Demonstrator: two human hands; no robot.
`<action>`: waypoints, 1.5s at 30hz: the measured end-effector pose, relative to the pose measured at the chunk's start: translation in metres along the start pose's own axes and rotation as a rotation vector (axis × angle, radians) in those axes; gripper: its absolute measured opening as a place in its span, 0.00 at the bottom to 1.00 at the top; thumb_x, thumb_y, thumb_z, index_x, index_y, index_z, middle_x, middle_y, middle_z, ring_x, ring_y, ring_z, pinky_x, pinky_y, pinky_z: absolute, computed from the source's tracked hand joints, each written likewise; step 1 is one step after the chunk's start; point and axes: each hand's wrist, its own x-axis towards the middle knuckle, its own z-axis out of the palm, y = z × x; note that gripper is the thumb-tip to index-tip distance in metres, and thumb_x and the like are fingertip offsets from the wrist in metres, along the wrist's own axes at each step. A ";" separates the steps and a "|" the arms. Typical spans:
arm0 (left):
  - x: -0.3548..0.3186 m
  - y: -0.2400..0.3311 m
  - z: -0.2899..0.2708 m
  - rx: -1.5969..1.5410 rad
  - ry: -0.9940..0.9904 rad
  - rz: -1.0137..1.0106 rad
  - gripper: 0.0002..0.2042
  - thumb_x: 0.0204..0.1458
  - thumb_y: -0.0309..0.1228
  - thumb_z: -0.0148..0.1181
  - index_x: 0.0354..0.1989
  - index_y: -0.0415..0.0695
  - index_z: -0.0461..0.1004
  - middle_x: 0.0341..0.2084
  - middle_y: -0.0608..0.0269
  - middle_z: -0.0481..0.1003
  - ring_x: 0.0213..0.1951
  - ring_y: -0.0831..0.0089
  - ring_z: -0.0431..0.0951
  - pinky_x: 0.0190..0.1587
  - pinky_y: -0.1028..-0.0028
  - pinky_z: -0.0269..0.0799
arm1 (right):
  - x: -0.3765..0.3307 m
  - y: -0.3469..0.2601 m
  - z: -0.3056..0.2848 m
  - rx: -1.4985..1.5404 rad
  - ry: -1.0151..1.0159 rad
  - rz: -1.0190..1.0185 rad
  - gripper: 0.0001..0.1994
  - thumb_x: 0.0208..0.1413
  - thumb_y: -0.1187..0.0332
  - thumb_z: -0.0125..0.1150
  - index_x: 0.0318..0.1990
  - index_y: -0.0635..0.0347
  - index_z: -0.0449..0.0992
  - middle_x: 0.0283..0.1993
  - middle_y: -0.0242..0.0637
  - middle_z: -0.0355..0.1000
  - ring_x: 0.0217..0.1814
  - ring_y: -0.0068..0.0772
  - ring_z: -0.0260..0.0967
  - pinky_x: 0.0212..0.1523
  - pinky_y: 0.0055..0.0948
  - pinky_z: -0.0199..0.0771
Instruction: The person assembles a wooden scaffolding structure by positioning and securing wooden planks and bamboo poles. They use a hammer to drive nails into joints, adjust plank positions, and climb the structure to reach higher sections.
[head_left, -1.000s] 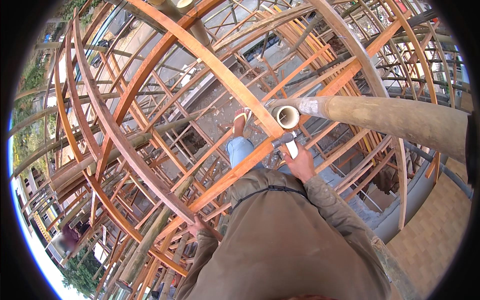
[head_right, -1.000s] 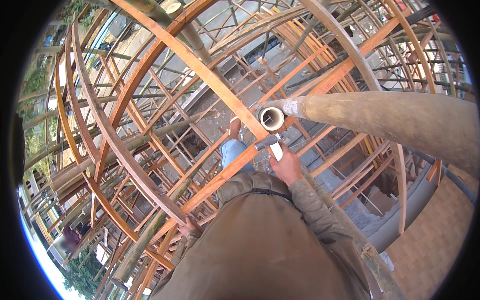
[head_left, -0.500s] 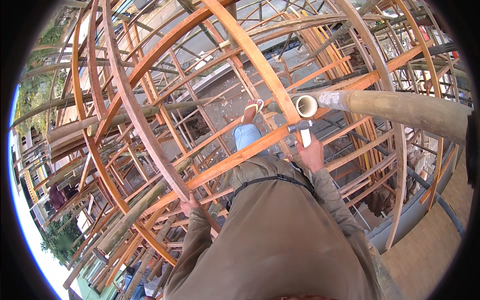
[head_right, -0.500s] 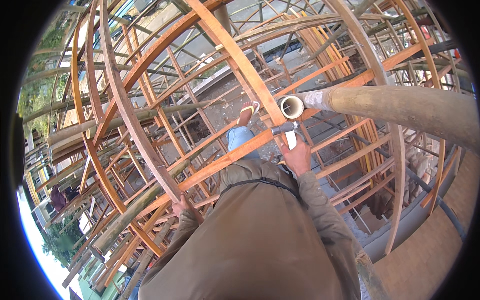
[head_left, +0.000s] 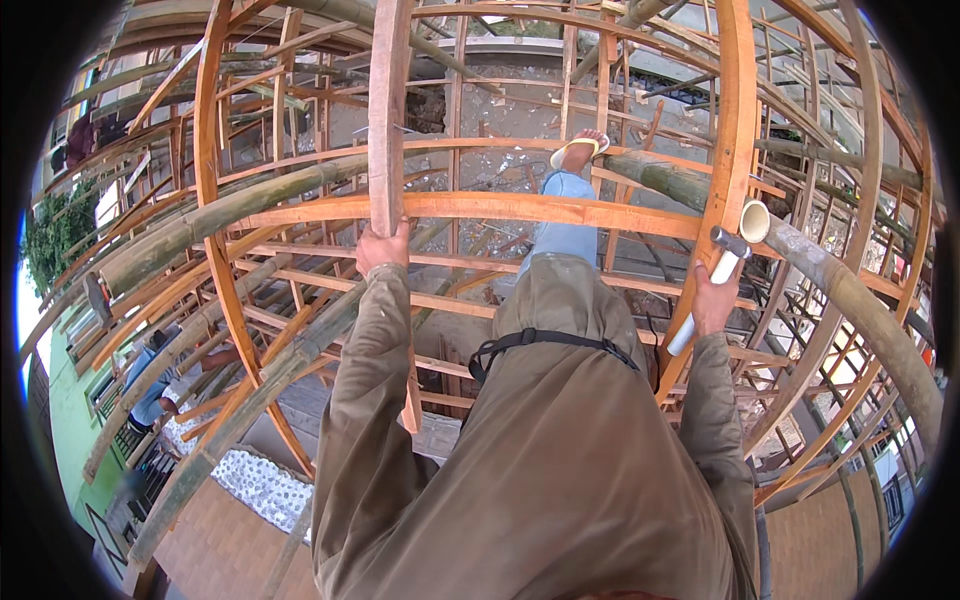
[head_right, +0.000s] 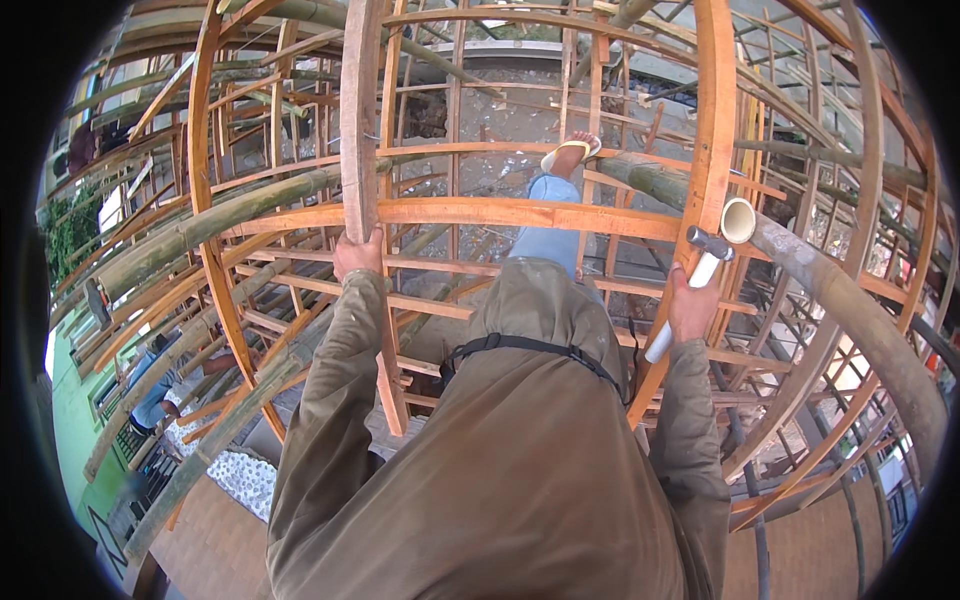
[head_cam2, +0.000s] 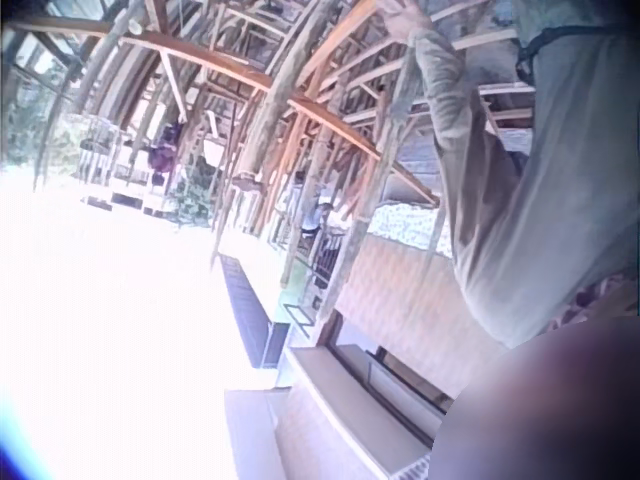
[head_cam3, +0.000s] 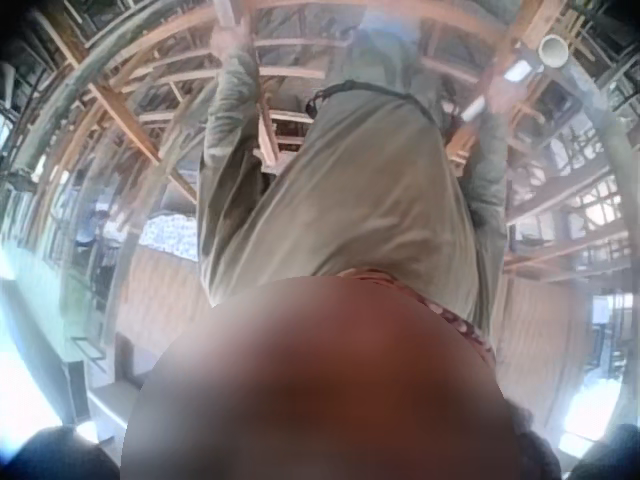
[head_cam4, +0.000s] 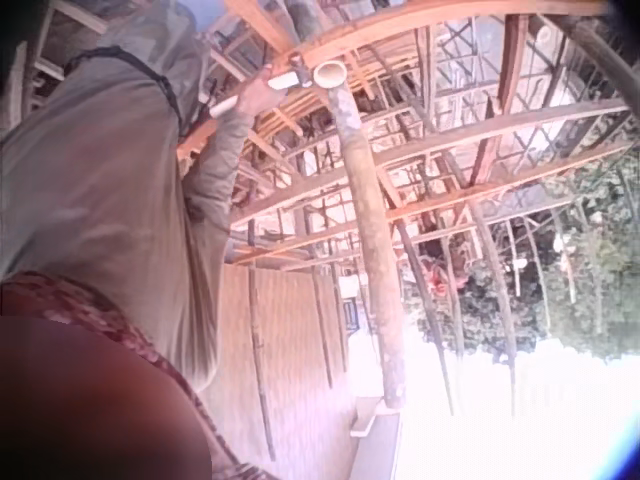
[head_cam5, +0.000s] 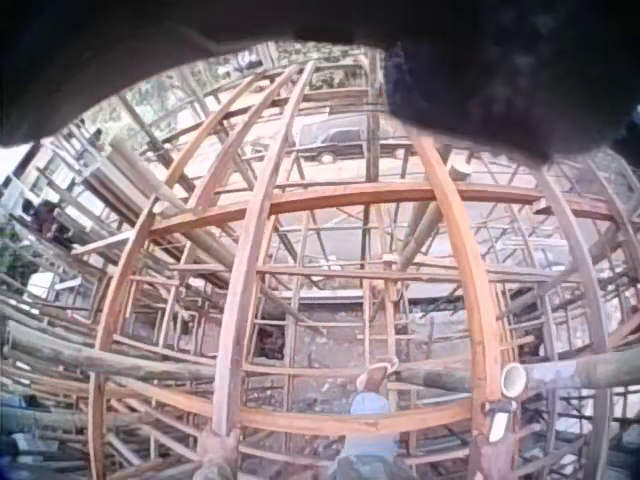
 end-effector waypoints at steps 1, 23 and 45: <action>0.001 -0.001 0.000 -0.026 -0.006 0.016 0.29 0.41 0.54 0.69 0.44 0.43 0.81 0.38 0.46 0.82 0.45 0.45 0.80 0.50 0.52 0.73 | 0.001 0.000 0.001 0.071 -0.004 -0.042 0.17 0.55 0.63 0.68 0.41 0.72 0.77 0.32 0.36 0.76 0.34 0.27 0.71 0.39 0.32 0.71; 0.005 -0.002 -0.007 -0.053 -0.049 0.042 0.26 0.43 0.51 0.70 0.39 0.39 0.79 0.37 0.46 0.81 0.44 0.45 0.80 0.48 0.51 0.73 | -0.006 -0.011 -0.001 0.079 0.079 -0.126 0.17 0.54 0.64 0.69 0.40 0.74 0.77 0.33 0.39 0.78 0.34 0.27 0.72 0.38 0.33 0.72; 0.011 -0.020 -0.001 -0.200 -0.110 0.094 0.27 0.42 0.51 0.68 0.40 0.37 0.76 0.41 0.46 0.77 0.50 0.48 0.76 0.52 0.51 0.71 | 0.023 0.036 0.000 0.084 0.021 -0.085 0.24 0.55 0.63 0.68 0.53 0.75 0.72 0.43 0.43 0.76 0.44 0.35 0.72 0.49 0.35 0.71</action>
